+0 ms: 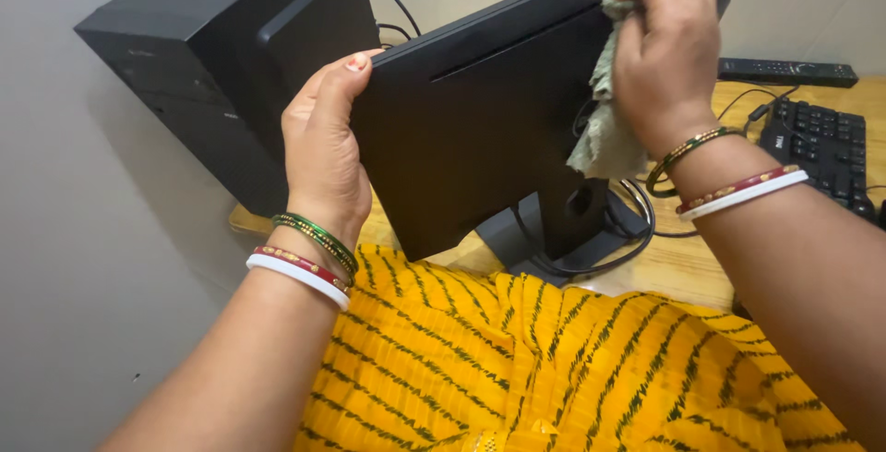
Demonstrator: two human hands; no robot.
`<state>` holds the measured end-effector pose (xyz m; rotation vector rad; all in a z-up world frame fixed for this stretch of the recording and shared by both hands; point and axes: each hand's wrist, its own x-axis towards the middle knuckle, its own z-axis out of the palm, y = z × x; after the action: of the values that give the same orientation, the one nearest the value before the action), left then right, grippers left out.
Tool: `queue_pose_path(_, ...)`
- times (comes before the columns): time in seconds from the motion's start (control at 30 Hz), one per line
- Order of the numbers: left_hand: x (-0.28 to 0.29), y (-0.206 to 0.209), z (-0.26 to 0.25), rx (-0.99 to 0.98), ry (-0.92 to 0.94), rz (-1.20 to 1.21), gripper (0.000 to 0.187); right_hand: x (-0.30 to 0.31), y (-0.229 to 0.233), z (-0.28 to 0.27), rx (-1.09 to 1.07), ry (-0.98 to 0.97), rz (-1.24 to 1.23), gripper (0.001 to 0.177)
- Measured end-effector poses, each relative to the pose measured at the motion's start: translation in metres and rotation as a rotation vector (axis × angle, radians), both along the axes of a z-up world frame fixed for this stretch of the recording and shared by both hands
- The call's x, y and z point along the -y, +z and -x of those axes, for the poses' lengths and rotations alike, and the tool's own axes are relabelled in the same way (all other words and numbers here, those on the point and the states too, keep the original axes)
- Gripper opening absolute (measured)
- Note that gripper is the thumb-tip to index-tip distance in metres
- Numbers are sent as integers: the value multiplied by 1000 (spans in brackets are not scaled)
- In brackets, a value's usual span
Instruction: The person wipes the back and sides of a black Dell monitor with a cloth, then sprays a cleaning solution and wipes the monitor stand and base. The person also wipes the back of the monitor while it is tilted forward.
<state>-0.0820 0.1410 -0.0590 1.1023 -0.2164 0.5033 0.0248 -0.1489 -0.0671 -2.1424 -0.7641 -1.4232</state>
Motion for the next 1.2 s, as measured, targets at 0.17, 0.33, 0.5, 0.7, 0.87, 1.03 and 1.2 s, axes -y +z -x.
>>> queue_pose_path(0.17, -2, 2, -4, 13, -21, -16, 26, 15, -7, -24, 33, -33, -36, 16)
queue_pose_path(0.33, -7, 1, -6, -7, -9, -23, 26, 35, -16, -60, 87, -93, -87, 17)
queue_pose_path(0.5, -9, 2, -6, -13, -36, -18, 27, 70, -29, -105, 75, -149, -181, 8)
queue_pose_path(0.7, -10, 3, -8, -12, -52, -24, 28, 100, -28, -140, -234, -193, -446, 27)
queue_pose_path(0.87, -10, 2, -5, -11, -33, -14, 27, 88, -29, -125, 29, -118, -213, 23)
queue_pose_path(1.03, -7, 0, 0, -31, -8, 8, 27, 29, -29, -61, -225, -24, -316, 40)
queue_pose_path(1.2, -2, 0, -1, -8, 3, 9, 26, -49, -30, 36, -221, 94, -223, 49)
